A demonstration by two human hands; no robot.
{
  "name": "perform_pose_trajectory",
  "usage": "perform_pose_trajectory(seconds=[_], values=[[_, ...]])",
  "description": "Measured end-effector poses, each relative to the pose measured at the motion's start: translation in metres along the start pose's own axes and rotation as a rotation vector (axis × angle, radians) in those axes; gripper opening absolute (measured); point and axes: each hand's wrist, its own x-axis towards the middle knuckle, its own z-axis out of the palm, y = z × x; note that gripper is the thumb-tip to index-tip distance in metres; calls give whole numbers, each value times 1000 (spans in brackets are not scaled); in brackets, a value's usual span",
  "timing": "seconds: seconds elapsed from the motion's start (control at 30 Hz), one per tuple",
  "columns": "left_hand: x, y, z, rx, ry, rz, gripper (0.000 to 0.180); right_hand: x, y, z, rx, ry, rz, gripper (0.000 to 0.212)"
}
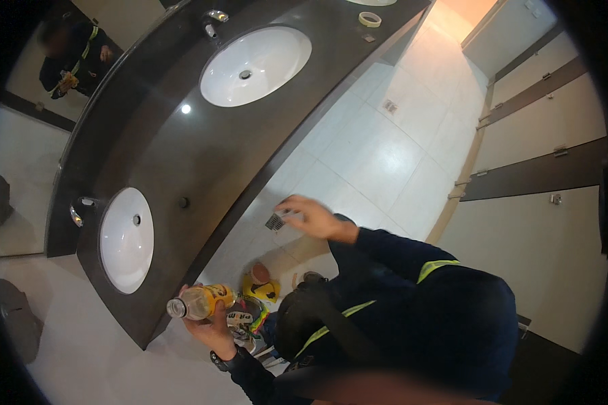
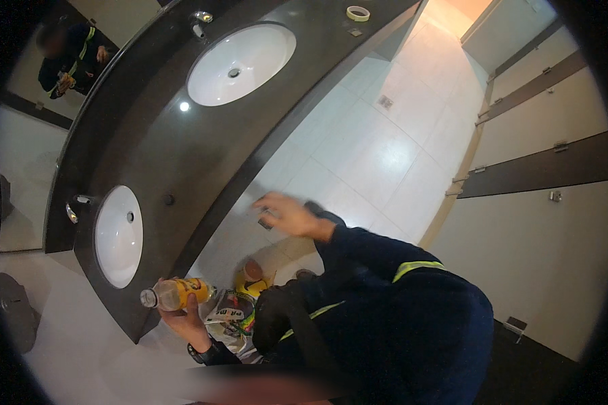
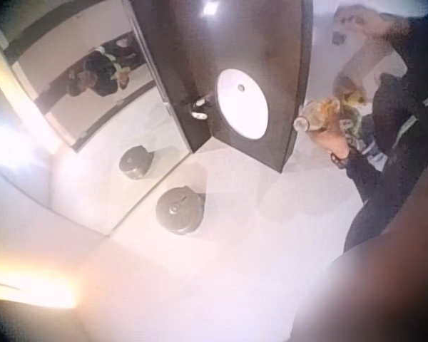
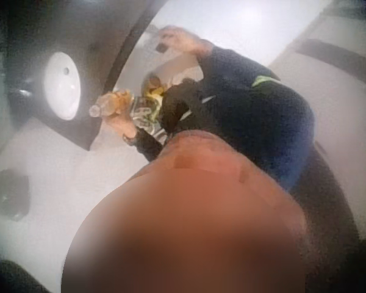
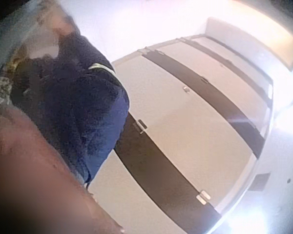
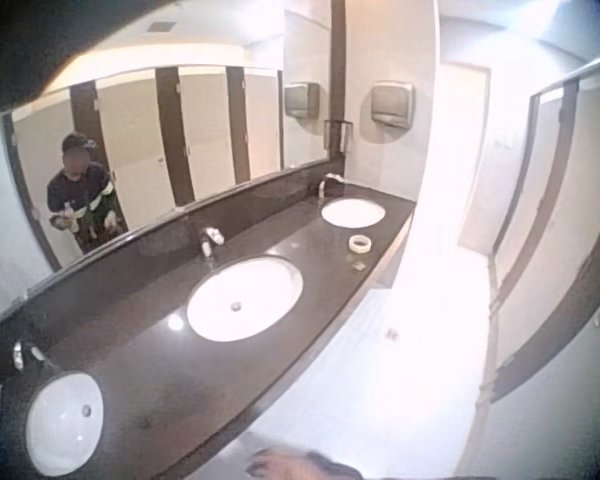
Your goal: The person wipes a dark countertop and adjacent wall with a cloth, then applies liquid from a bottle onto the cloth and continues wiping the same areas. The person also handles a roll of tape and a small container during the process.
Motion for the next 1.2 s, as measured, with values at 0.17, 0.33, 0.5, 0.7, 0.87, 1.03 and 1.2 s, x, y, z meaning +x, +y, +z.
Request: perform_pose_trajectory(seconds=[0.17,0.33,0.5,0.7,0.87,1.03,1.2], values=[[21,41,54,61,-31,-6,72,-38,44,-154,-151,335,291,29],[82,41,134,71,36,-55,64,37,106,-327,-352,612,314,31],[129,29,219,30,134,-44,52,123,182,-474,-541,656,219,31],[108,51,251,8,225,-187,51,212,206,-533,-692,299,258,36],[69,58,247,154,435,-282,47,237,269,-537,-970,261,450,62],[24,89,225,122,680,-480,40,235,299,-512,-978,135,487,65],[-4,60,182,390,621,-422,35,244,347,-539,-782,162,452,45]])
